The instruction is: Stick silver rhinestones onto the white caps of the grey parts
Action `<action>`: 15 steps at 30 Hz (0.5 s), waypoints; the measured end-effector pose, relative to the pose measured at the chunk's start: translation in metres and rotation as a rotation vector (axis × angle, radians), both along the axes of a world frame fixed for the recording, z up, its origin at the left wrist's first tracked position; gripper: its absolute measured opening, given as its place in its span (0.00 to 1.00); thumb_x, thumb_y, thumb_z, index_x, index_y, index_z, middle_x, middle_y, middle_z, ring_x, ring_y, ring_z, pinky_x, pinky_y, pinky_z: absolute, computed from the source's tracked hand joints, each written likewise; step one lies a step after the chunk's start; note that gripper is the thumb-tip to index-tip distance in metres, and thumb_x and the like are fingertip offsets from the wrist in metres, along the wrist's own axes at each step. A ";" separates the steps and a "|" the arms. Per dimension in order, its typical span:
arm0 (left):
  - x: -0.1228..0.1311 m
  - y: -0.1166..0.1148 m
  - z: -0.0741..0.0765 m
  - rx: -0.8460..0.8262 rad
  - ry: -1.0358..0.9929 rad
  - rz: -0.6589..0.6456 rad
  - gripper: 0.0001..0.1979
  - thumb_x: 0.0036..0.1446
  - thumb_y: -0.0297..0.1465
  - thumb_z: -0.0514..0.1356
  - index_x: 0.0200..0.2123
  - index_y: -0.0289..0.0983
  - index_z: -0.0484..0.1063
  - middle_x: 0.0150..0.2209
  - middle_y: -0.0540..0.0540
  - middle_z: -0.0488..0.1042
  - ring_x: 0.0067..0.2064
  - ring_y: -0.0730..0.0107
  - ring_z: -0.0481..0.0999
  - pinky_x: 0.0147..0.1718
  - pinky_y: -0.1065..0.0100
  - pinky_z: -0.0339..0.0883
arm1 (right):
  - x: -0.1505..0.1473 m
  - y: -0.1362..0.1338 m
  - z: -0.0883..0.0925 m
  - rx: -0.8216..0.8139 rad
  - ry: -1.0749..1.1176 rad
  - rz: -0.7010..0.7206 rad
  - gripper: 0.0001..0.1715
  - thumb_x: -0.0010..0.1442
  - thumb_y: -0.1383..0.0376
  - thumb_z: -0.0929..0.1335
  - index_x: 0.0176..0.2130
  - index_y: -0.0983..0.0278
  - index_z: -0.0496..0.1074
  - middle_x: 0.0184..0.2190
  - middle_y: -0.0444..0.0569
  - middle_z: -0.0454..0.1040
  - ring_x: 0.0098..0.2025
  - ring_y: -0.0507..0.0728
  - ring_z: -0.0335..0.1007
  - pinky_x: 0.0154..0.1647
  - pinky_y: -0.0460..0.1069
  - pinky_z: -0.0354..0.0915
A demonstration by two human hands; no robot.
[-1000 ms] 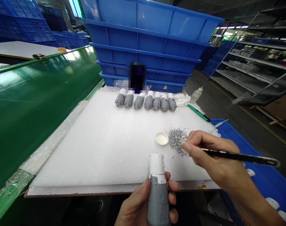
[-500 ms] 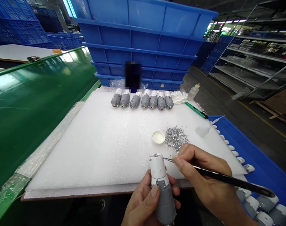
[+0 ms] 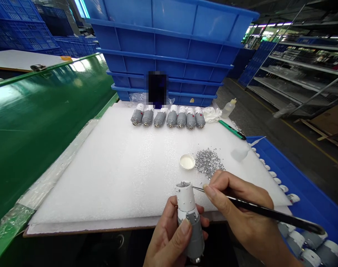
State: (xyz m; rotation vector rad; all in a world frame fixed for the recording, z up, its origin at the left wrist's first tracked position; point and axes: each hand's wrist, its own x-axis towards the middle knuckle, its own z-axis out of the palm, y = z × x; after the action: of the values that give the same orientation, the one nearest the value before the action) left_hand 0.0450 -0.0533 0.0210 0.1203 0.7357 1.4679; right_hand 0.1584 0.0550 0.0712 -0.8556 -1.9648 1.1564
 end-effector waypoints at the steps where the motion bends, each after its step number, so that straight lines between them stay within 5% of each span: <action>1: 0.000 0.000 0.001 -0.009 0.054 0.011 0.17 0.53 0.38 0.68 0.47 0.41 0.77 0.44 0.44 0.77 0.42 0.63 0.76 0.43 0.66 0.68 | 0.001 0.000 0.000 0.011 -0.010 -0.003 0.17 0.65 0.63 0.66 0.25 0.63 0.64 0.20 0.41 0.65 0.21 0.47 0.61 0.20 0.41 0.60; 15: -0.002 -0.005 0.002 -0.021 0.449 0.090 0.17 0.54 0.41 0.67 0.45 0.41 0.73 0.42 0.45 0.79 0.39 0.69 0.74 0.39 0.70 0.63 | 0.004 -0.006 -0.005 -0.008 0.029 0.022 0.16 0.66 0.63 0.66 0.26 0.63 0.65 0.22 0.41 0.64 0.22 0.47 0.59 0.21 0.43 0.57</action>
State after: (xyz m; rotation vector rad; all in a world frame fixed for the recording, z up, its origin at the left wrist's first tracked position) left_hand 0.0434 -0.0579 0.0228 0.4152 1.1302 1.5360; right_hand 0.1622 0.0491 0.0665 -0.8189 -1.9520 1.1833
